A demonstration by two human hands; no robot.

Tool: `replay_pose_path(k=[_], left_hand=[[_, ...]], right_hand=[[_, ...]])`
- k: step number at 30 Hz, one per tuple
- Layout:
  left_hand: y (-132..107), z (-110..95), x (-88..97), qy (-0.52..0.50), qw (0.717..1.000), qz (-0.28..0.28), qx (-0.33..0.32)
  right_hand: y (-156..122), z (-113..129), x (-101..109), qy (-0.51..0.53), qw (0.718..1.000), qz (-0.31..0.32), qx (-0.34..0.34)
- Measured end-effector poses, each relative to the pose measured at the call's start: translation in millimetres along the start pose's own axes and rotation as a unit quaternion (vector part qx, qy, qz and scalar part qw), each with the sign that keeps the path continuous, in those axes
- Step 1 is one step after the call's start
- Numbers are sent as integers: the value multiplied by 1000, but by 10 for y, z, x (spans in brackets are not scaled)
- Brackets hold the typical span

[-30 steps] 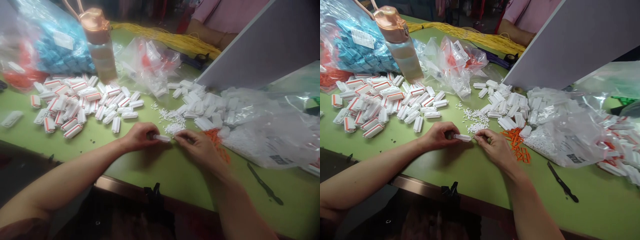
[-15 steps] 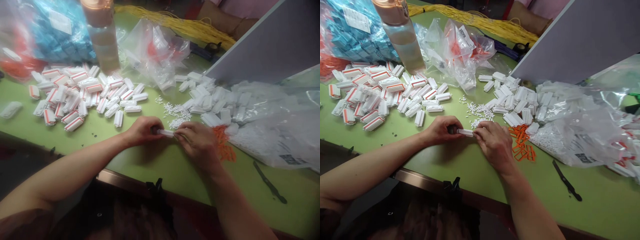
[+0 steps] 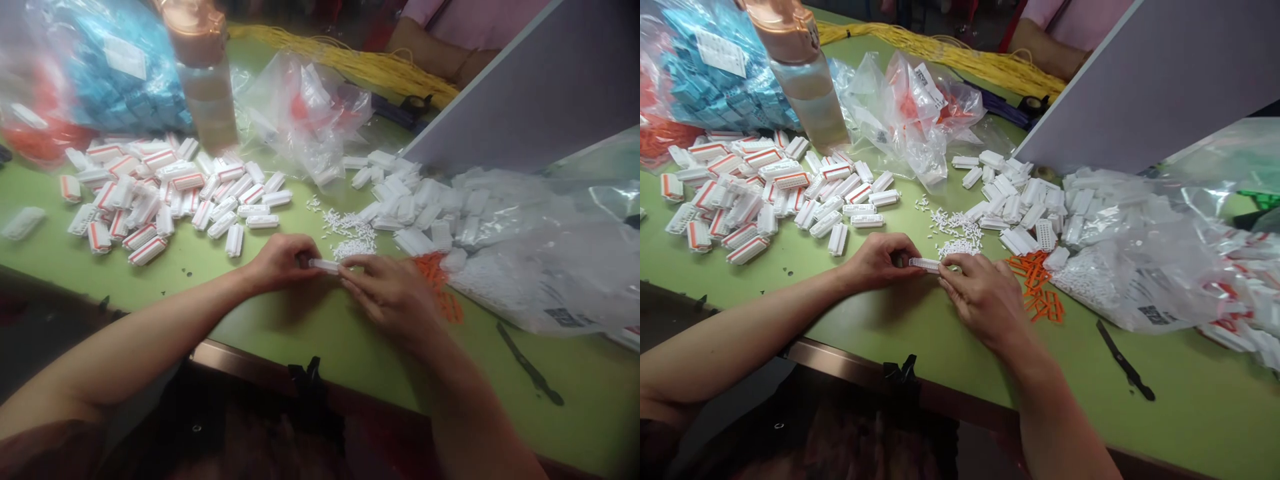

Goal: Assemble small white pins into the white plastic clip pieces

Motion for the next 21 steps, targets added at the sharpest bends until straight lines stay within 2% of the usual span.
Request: replay_pose_path(k=[4, 6, 11, 17, 21], left_hand=[[1, -18, -1, 20, 1000, 5, 0], [2, -23, -5, 22, 1000, 9, -1], [7, -17, -11, 18, 1000, 15, 1], [7, -24, -6, 19, 1000, 9, -13], [11, -40, -2, 29, 999, 13, -9]], right_hand=[[-38, -360, -64, 83, 985, 30, -151], [-44, -434, -91, 85, 977, 49, -192], [-27, -338, -158, 71, 969, 85, -222], [-36, -267, -212, 73, 971, 65, -216], [-26, -241, -168, 146, 962, 38, -229]])
Point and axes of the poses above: each hand's wrist, its own y-axis towards the middle knuckle, its own x-axis out of the back of the hand, z = x × y, the point moved 5 cm from there along y, towards the middle knuckle, and after that the axes turned 9 degrees about -y, right-handed, at the moved point
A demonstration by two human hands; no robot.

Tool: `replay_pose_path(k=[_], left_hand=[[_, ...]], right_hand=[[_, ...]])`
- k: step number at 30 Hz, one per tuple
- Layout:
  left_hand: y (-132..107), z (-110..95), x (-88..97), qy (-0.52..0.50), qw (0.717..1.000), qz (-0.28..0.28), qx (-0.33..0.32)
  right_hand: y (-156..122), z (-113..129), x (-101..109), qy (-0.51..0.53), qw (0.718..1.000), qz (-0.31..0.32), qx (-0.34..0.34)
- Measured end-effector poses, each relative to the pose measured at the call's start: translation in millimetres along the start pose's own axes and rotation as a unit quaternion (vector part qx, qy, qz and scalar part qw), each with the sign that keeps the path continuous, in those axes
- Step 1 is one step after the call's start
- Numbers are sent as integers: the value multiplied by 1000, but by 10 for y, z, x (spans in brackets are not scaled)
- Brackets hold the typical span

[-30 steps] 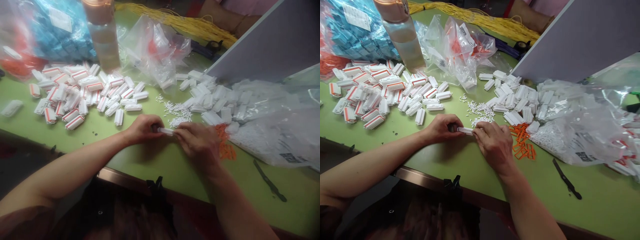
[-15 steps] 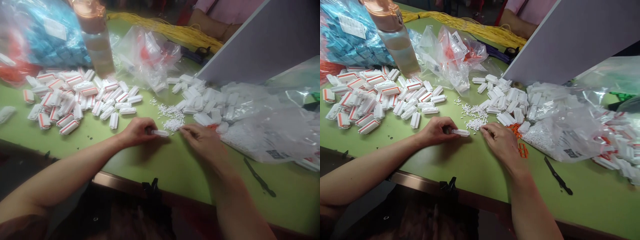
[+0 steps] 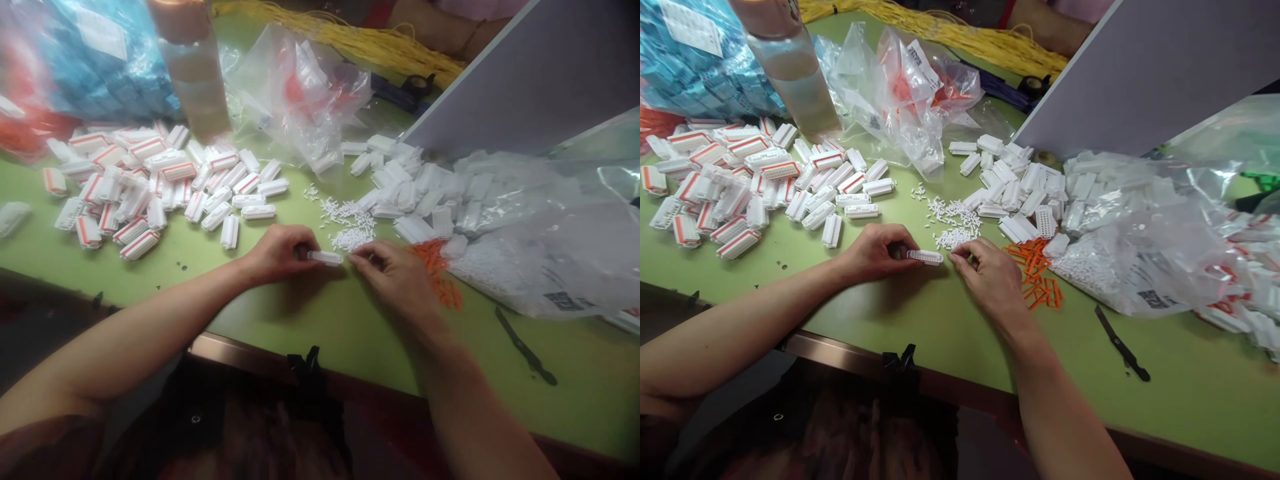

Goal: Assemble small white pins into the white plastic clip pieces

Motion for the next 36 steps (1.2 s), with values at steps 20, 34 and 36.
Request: replay_pose_path(k=[20, 34, 36], left_hand=[[-6, 36, -25, -30, 999, 13, 12], [-16, 19, -6, -50, 998, 0, 35], [-14, 25, -5, -44, 998, 1, 38]], right_hand=[[-88, 267, 27, -145, 974, -77, 153], [-35, 80, 139, -55, 990, -22, 124], [8, -51, 150, -36, 997, -21, 60]])
Point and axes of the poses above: each hand's wrist, its own y-axis towards the middle knuckle, its own x-axis out of the back of the hand, z = x × y, the point moved 5 cm from there along y, towards the middle knuckle, and after that the axes turned 9 degrees about -y, right-handed, at the moved point
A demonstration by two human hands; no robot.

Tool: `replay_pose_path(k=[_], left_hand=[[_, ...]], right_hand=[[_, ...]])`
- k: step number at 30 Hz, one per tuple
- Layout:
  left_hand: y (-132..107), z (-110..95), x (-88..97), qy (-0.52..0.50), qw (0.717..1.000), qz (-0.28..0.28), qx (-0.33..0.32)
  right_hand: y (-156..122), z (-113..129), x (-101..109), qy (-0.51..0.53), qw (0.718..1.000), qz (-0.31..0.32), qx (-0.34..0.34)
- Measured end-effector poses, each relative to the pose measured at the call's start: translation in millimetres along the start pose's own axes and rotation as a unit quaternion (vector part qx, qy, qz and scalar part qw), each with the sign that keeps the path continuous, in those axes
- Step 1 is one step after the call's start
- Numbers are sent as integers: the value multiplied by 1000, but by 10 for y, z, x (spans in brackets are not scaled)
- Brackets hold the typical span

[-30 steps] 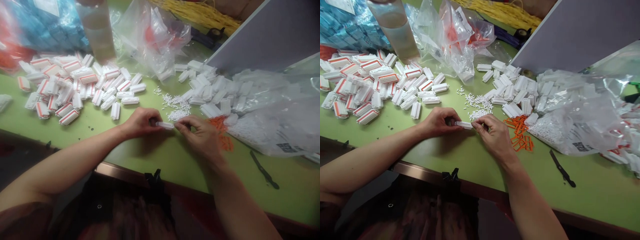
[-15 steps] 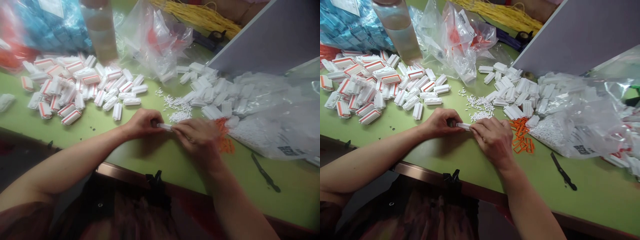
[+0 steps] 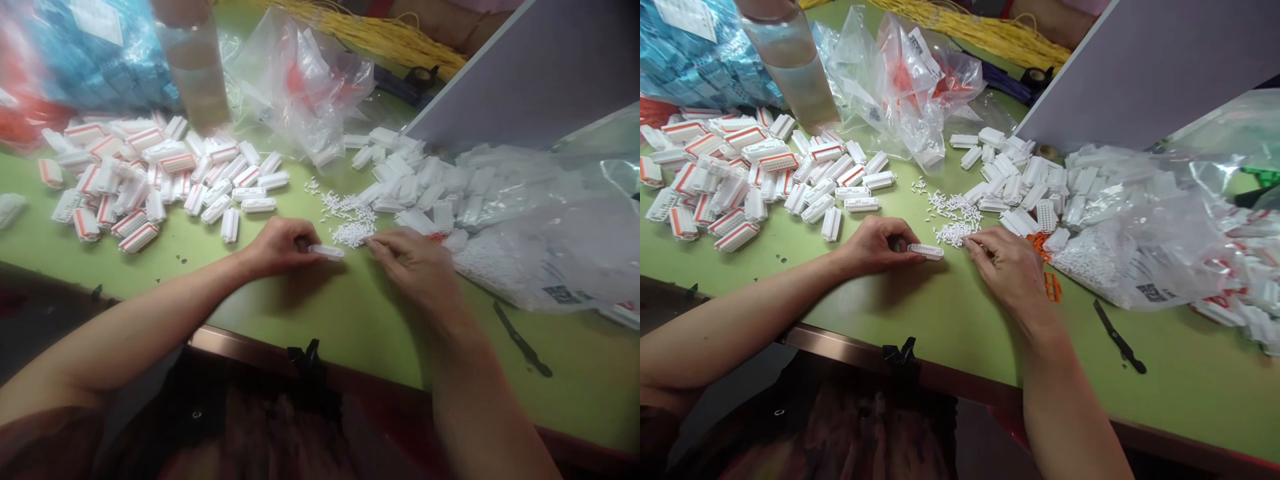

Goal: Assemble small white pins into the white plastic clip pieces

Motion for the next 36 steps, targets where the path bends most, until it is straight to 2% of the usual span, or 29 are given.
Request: replay_pose_path(k=[2, 5, 9, 13, 16, 20, 22, 25, 29, 32, 36], left_hand=[[3, 1, 1, 4, 1000, 1, 1], [6, -10, -2, 10, 1000, 6, -2], [3, -21, -7, 9, 1000, 7, -8], [2, -14, -11, 14, 1000, 5, -2], [4, -16, -13, 11, 1000, 6, 1], [5, -23, -13, 9, 1000, 10, 3], [5, -26, -10, 12, 1000, 10, 2], [3, -23, -11, 13, 1000, 11, -2], [5, -3, -15, 9, 1000, 11, -5], [9, 16, -19, 2, 1000, 14, -4], [15, 20, -19, 2, 1000, 15, -6]], right_hand=[[17, -67, -40, -7, 999, 14, -35], [34, -54, -127, -23, 998, 25, -45], [45, 0, -170, -84, 996, 16, -18], [19, 14, -148, -148, 988, 40, 29], [2, 22, -148, -160, 985, 51, 48], [14, 22, -158, -163, 985, 44, 41], [21, 29, -139, -131, 990, 45, 29], [17, 67, -87, -12, 999, 44, -1], [6, 159, -71, 124, 992, 10, -5], [5, 218, -115, 148, 988, -14, 34], [-2, 236, -163, 128, 989, -31, 62]])
Point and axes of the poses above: each hand's wrist, its own y-axis towards the middle knuckle, its own x-axis out of the back of the hand, z = x × y, the point moved 5 cm from there along y, towards the middle knuckle, and after that the axes turned 9 degrees about -y, right-handed, at the moved point
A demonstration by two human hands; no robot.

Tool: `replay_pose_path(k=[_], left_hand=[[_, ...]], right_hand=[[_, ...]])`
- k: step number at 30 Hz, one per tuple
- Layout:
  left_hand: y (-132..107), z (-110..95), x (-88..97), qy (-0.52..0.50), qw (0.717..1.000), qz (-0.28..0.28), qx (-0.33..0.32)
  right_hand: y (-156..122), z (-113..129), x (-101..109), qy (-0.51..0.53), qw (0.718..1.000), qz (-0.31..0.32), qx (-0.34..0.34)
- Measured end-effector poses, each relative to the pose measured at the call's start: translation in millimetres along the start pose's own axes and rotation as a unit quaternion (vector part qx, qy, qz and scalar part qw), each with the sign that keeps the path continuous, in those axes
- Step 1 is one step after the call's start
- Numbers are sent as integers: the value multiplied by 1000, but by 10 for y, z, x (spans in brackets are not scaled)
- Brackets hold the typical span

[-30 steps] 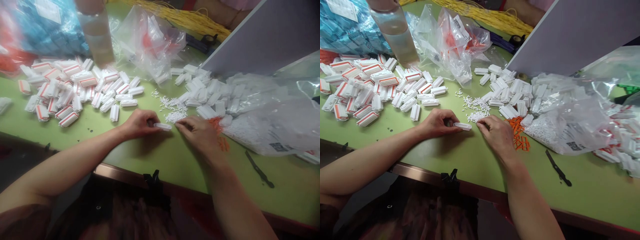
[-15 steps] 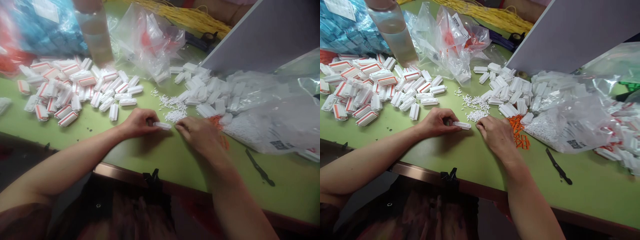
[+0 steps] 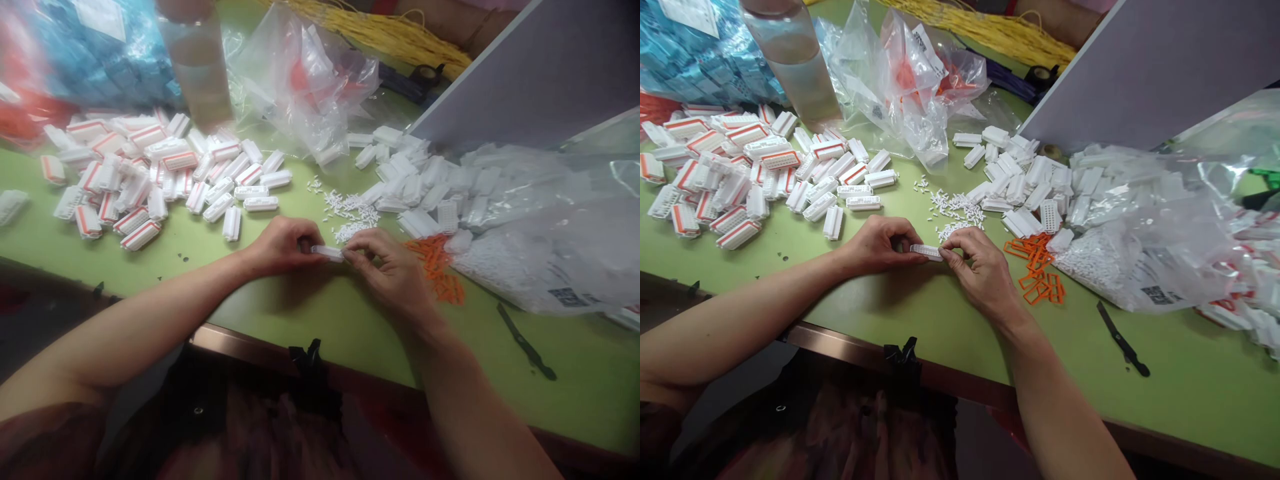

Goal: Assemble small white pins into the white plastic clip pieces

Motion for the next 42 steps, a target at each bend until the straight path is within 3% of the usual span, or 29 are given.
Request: replay_pose_path(k=[5, 10, 16, 23, 29, 35, 42], left_hand=[[7, -16, 2, 1, 1000, -1, -7], [7, -7, -1, -11, 1000, -2, -15], [2, -6, 3, -3, 1000, -2, -6], [0, 3, 1, 6, 1000, -9, -3], [-1, 16, 3, -2, 1000, -13, -4], [12, 0, 18, -3, 1000, -9, 2], [7, 13, 20, -8, 1000, -11, -10]], right_hand=[[-14, 59, 8, -104, 992, -31, 58], [-37, 166, 33, -229, 962, -72, 129], [-35, 144, 26, -209, 967, -70, 127], [-83, 293, 33, -333, 924, -101, 158], [-106, 306, 26, -323, 937, -55, 120], [-98, 208, 95, -248, 961, -61, 102], [-101, 292, 94, -303, 941, -48, 144]])
Point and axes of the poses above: each hand's wrist, its own y-axis towards the middle knuckle, its own x-axis out of the back of the hand, z = x × y, the point moved 5 cm from there along y, towards the middle knuckle, and after that the axes turned 9 degrees about -y, right-handed, at the moved point
